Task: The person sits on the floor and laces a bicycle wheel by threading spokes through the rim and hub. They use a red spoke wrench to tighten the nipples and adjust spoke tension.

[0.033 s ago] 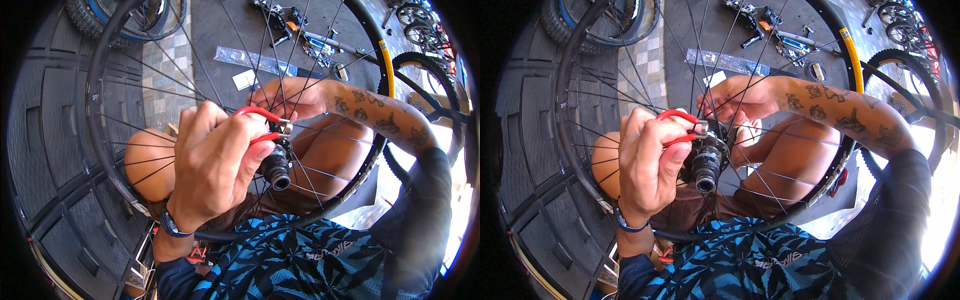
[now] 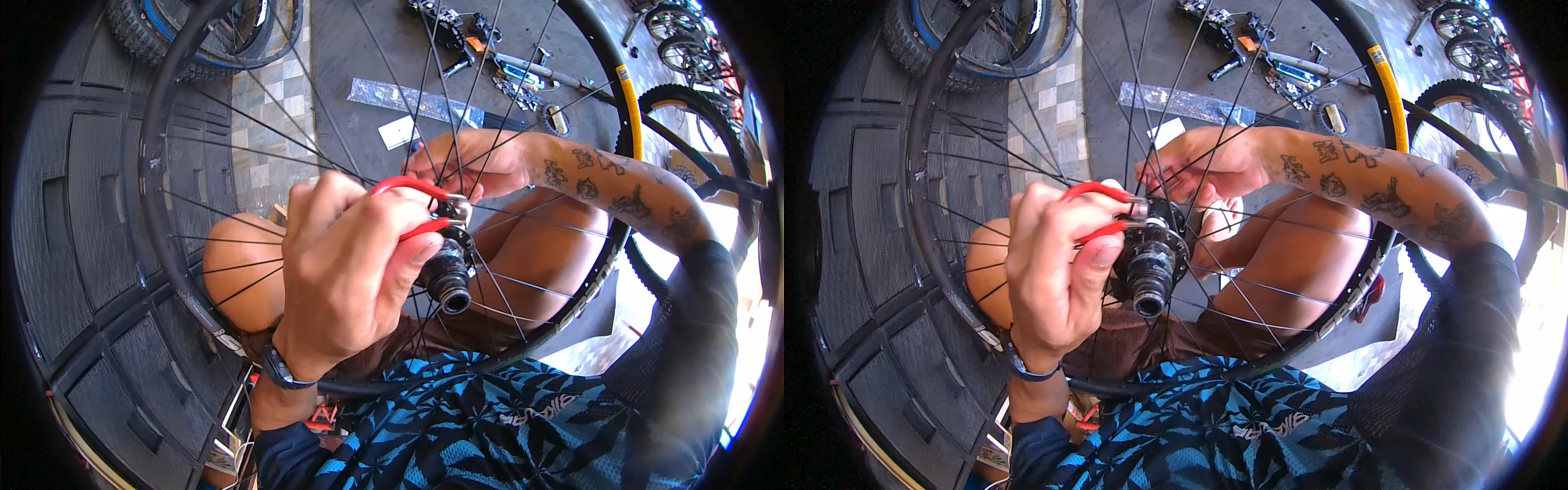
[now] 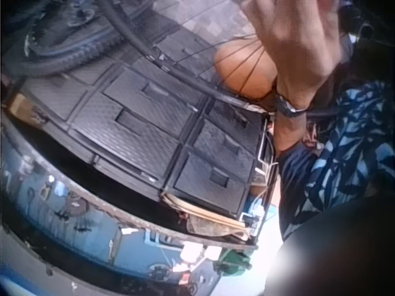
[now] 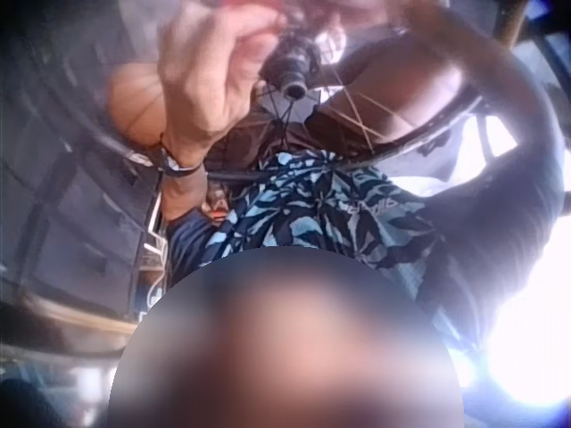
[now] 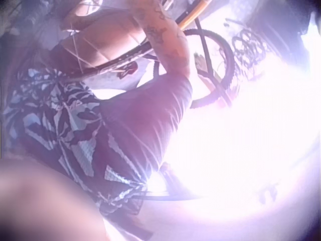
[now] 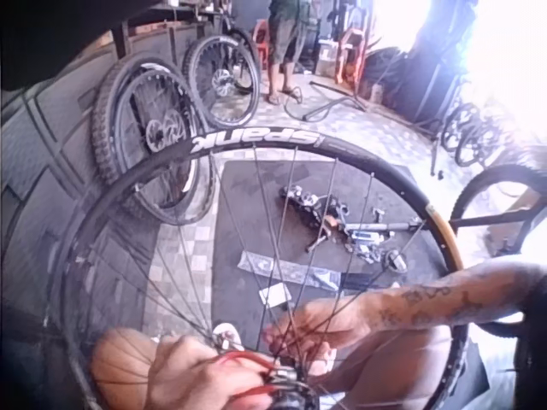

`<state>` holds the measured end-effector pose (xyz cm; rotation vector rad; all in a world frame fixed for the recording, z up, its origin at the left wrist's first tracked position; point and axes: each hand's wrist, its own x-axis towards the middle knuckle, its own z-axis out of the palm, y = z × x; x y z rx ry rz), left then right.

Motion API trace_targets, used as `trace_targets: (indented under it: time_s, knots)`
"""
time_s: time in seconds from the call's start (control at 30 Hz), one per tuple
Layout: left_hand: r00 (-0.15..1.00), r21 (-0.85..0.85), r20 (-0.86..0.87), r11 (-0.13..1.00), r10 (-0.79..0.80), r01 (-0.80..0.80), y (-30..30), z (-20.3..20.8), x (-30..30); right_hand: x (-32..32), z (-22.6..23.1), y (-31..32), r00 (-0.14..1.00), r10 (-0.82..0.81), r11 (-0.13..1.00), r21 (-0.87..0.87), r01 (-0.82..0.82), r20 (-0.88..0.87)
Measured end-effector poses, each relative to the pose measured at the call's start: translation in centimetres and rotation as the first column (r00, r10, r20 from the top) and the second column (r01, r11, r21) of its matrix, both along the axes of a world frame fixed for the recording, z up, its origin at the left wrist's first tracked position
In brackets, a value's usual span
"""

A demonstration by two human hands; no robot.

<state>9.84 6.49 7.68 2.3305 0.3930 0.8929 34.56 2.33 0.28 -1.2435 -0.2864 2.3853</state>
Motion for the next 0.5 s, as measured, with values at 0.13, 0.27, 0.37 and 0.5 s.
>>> trace_targets:
  time_s: [0.13, 0.27, 0.37, 0.5]
  knots:
    - [0.965, -0.399, 0.239, 0.917, 0.109, -0.005, -0.9, 0.9, -0.2, 0.3, -0.2, 0.5, 0.984, 0.075, 0.994, 0.086, -0.062, -0.161]
    - [0.997, -0.21, 0.002, 0.975, -0.076, 0.075, -0.7, 2.3, -1.1, 0.3, 0.0, 0.7, 0.965, 0.133, 0.989, 0.097, -0.114, -0.224]
    - [0.99, -0.207, -0.058, 0.972, -0.129, 0.115, -0.8, 2.6, -1.2, 0.2, 0.2, 0.8, 0.983, 0.125, 0.991, 0.068, -0.117, -0.132]
    - [0.993, -0.153, -0.015, 0.982, -0.117, 0.114, -1.1, 2.5, -1.1, 1.1, 0.4, 1.5, 0.956, 0.29, 0.948, 0.144, -0.283, -0.035]
